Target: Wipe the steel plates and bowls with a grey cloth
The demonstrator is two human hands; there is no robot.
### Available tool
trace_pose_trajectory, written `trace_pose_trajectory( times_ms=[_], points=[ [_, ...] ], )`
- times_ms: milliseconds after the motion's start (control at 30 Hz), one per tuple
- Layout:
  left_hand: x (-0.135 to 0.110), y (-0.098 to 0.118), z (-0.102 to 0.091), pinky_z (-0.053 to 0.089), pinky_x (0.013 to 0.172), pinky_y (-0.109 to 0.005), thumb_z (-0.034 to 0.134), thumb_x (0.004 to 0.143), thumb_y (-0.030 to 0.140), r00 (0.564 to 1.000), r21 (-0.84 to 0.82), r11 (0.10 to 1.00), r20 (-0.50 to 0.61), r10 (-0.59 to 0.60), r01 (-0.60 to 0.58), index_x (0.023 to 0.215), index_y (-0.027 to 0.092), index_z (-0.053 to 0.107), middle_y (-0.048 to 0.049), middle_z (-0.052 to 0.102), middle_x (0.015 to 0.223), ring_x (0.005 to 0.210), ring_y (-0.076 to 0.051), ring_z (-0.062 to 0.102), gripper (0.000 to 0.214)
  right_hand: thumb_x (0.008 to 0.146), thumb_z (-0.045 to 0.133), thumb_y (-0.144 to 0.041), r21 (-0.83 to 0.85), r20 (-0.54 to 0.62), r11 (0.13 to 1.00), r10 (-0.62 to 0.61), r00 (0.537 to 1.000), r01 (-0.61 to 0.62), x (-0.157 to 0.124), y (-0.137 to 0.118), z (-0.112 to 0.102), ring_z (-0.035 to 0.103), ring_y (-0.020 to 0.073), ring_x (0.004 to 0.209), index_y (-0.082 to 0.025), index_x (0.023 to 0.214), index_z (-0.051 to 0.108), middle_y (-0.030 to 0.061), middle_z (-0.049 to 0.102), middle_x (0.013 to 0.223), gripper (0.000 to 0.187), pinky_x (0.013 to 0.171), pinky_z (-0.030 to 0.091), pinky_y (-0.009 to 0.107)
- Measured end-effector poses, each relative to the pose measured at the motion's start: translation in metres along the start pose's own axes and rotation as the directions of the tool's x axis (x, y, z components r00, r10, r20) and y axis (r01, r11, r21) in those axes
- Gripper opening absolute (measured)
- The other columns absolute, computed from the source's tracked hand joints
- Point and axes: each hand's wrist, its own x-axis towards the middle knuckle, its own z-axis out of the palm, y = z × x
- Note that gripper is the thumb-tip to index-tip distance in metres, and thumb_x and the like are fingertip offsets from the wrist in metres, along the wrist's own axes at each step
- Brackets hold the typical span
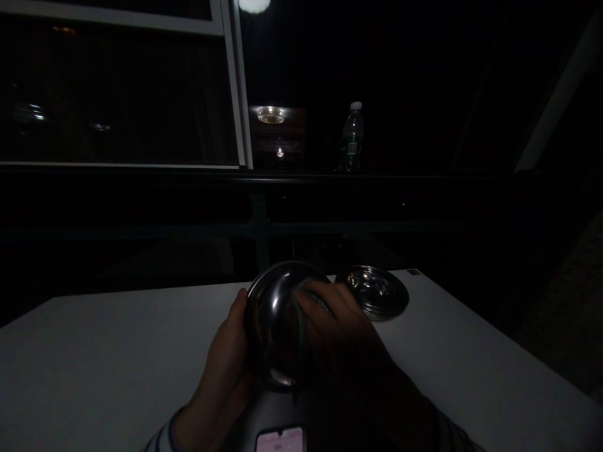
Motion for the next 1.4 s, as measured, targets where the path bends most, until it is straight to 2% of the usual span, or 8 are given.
trace_pose_trajectory(
  times_ms=[200,367,467,633,900,1000,1167,1400],
  points=[
    [0.002,-0.002,-0.004,0.044,0.042,-0.023,0.056,0.078,0.036,0.999,0.022,0.999,0.027,-0.036,0.035,0.062,0.015,0.063,-0.0001,0.061,0.048,0.04,-0.012,0.054,0.028,0.084,0.052,-0.023,0.081,0.077,0.991,-0.109,0.991,0.103,-0.003,-0.011,0.006,0.05,0.0185,0.08,-0.015,0.107,0.055,0.0047,0.061,0.096,0.025,0.065,0.048,0.031],
    [0.002,-0.007,-0.004,0.047,0.048,-0.025,0.055,0.079,0.037,0.997,0.047,0.998,0.06,-0.049,0.046,0.068,0.014,0.066,-0.0032,0.065,0.055,0.047,-0.014,0.059,0.028,0.087,0.045,-0.019,0.054,-0.026,0.999,0.006,1.0,-0.005,0.002,0.005,0.001,0.048,0.0213,0.095,-0.014,0.107,0.057,0.0084,0.057,0.111,0.024,0.079,0.046,0.034],
    [0.003,-0.009,-0.003,0.047,0.048,-0.025,0.057,0.077,0.036,0.995,0.048,0.997,0.07,-0.065,0.062,0.067,0.014,0.065,-0.0025,0.065,0.055,0.046,-0.014,0.059,0.026,0.088,0.041,-0.015,0.008,-0.038,1.0,-0.001,0.999,0.001,0.003,0.011,0.002,0.048,0.0213,0.096,-0.013,0.104,0.059,0.0096,0.058,0.11,0.024,0.081,0.046,0.036],
    [0.004,0.002,-0.002,0.043,0.04,-0.022,0.054,0.08,0.03,1.0,-0.019,1.0,-0.007,0.002,-0.003,0.065,0.016,0.062,0.0024,0.059,0.047,0.039,-0.011,0.053,0.022,0.084,0.048,-0.02,0.038,0.021,0.997,-0.064,0.998,0.063,-0.003,-0.016,0.012,0.051,0.0194,0.085,-0.016,0.107,0.055,0.0061,0.061,0.104,0.024,0.067,0.048,0.032],
    [0.008,0.021,-0.004,0.049,0.049,-0.022,0.052,0.081,0.021,0.996,-0.187,0.982,0.083,0.034,-0.018,0.069,0.015,0.062,0.0005,0.065,0.055,0.048,-0.012,0.059,0.017,0.082,0.045,-0.015,-0.042,-0.169,0.999,0.002,0.986,-0.009,-0.016,-0.044,0.026,0.054,0.0199,0.081,-0.02,0.097,0.057,0.0047,0.063,0.089,0.02,0.072,0.046,0.036],
    [0.005,0.028,-0.004,0.047,0.046,-0.021,0.048,0.082,0.021,0.995,-0.244,0.969,0.077,0.064,-0.044,0.065,0.015,0.062,0.0013,0.064,0.052,0.045,-0.011,0.057,0.023,0.082,0.042,-0.014,-0.035,-0.159,0.999,0.022,0.987,-0.028,-0.016,-0.034,0.017,0.054,0.0189,0.078,-0.019,0.099,0.056,0.0056,0.062,0.087,0.022,0.069,0.048,0.034],
    [0.005,0.03,-0.004,0.047,0.047,-0.021,0.045,0.085,0.022,0.995,-0.294,0.955,0.077,0.065,-0.039,0.065,0.015,0.063,0.0006,0.065,0.053,0.046,-0.011,0.058,0.028,0.084,0.038,-0.007,-0.045,-0.031,0.991,-0.131,0.991,0.129,-0.007,-0.009,-0.01,0.053,0.0183,0.08,-0.013,0.106,0.055,0.0073,0.062,0.096,0.028,0.064,0.048,0.031],
    [0.008,0.021,-0.005,0.045,0.04,-0.021,0.045,0.085,0.025,0.996,-0.215,0.976,0.084,0.041,-0.022,0.065,0.014,0.061,-0.0007,0.064,0.052,0.043,-0.012,0.057,0.028,0.085,0.035,-0.01,-0.03,-0.127,0.994,-0.112,0.986,0.109,-0.009,-0.024,0.002,0.05,0.0198,0.09,-0.012,0.11,0.052,0.0079,0.06,0.1,0.031,0.075,0.046,0.034]
  ],
)
